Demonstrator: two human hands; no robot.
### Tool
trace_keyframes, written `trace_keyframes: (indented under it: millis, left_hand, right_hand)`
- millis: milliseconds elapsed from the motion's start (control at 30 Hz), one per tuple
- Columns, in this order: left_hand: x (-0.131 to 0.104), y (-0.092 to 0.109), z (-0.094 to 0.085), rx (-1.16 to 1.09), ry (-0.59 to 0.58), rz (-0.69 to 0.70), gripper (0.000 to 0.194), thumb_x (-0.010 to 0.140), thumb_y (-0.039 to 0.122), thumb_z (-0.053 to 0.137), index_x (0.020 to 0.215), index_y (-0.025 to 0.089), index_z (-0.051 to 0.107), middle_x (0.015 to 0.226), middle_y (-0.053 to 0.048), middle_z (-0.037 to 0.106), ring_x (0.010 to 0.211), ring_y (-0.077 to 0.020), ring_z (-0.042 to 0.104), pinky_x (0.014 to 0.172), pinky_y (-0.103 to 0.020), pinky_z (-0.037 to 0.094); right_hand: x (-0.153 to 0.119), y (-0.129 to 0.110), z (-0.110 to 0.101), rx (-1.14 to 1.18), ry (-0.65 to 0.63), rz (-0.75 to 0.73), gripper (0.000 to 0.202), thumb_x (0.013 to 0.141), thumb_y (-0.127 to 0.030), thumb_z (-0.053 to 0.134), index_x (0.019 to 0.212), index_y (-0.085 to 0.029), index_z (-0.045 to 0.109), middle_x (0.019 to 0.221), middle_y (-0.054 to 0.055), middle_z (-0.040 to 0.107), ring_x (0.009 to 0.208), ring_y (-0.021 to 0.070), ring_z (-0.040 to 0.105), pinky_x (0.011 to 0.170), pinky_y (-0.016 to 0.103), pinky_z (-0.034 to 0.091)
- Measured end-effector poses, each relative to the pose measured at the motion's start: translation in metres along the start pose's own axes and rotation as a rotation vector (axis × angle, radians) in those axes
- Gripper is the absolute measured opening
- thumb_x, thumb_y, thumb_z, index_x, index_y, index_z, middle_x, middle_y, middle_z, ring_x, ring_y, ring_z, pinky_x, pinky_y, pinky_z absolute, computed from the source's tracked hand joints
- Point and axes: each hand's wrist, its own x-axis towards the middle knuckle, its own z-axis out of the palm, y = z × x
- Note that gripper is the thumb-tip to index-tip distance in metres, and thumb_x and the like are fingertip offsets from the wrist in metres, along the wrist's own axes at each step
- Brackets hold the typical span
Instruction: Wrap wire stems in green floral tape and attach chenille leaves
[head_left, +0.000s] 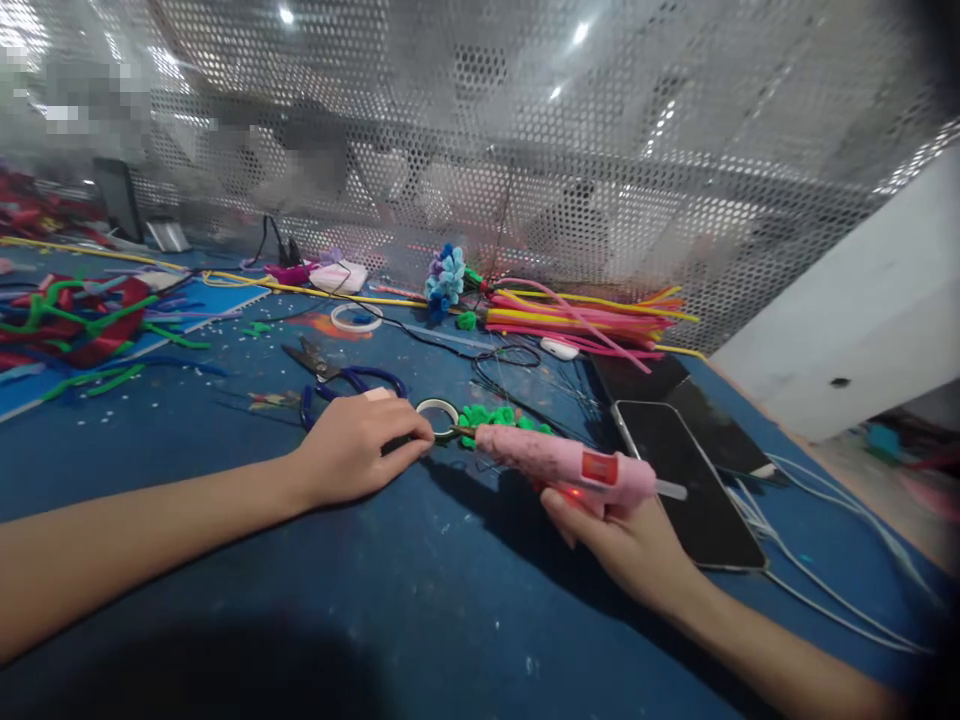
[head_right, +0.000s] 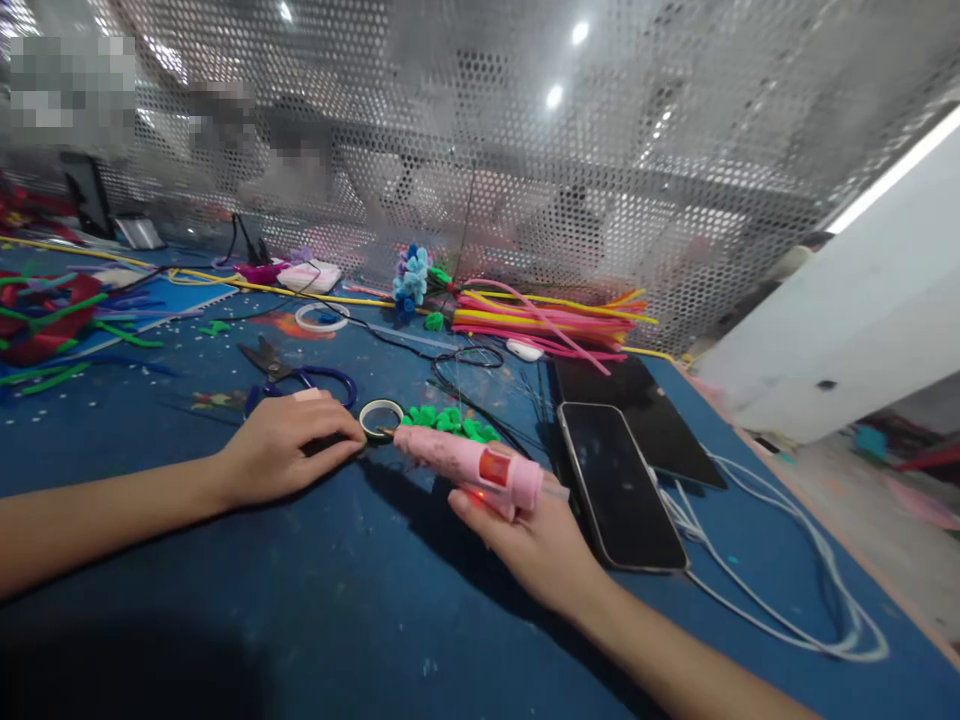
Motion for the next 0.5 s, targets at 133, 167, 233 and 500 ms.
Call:
trace_keyframes:
  millis: [133,167,233,500]
  left_hand:
    - [0.001,0.002,-0.001,0.004,0.058,0.072,0.012,0.082,0.022,0.051,0.077,0.018,0.062,0.072,0.0,0.067,0.067,-0.0115,0.06,0.066,-0.024,0.044]
    - [0.001,0.002,-0.001,0.008,0.069,0.091,0.011,0.081,0.021,0.052,0.076,0.018,0.061,0.072,0.001,0.067,0.066,-0.0109,0.06,0.066,-0.024,0.044]
    - [0.001,0.002,-0.002,0.028,0.083,0.134,0.011,0.081,0.021,0.052,0.075,0.018,0.061,0.071,0.002,0.067,0.065,-0.0096,0.06,0.065,-0.022,0.044]
    - [-0.009,-0.002,0.002,0.201,0.094,0.242,0.014,0.083,0.027,0.05,0.077,0.022,0.062,0.072,0.003,0.066,0.065,-0.0074,0.059,0.063,-0.019,0.044]
  right_hand:
    - [0.0,0.004,-0.001,-0.006,-0.036,0.025,0.022,0.08,-0.037,0.053,0.064,-0.022,0.058,0.042,-0.003,0.045,0.038,0.0105,0.041,0.039,0.024,0.036]
    - [-0.001,0.006,-0.002,-0.011,-0.037,0.033,0.021,0.08,-0.037,0.053,0.066,-0.022,0.059,0.042,-0.003,0.045,0.039,0.0109,0.042,0.039,0.024,0.037]
    - [-0.003,0.009,-0.002,-0.018,-0.033,0.05,0.02,0.081,-0.038,0.052,0.071,-0.023,0.061,0.042,-0.002,0.046,0.041,0.0122,0.045,0.041,0.024,0.039]
    - [-0.003,0.003,-0.001,0.031,-0.049,0.014,0.023,0.08,-0.039,0.053,0.063,-0.024,0.057,0.041,-0.001,0.044,0.054,0.0179,0.056,0.047,0.028,0.044]
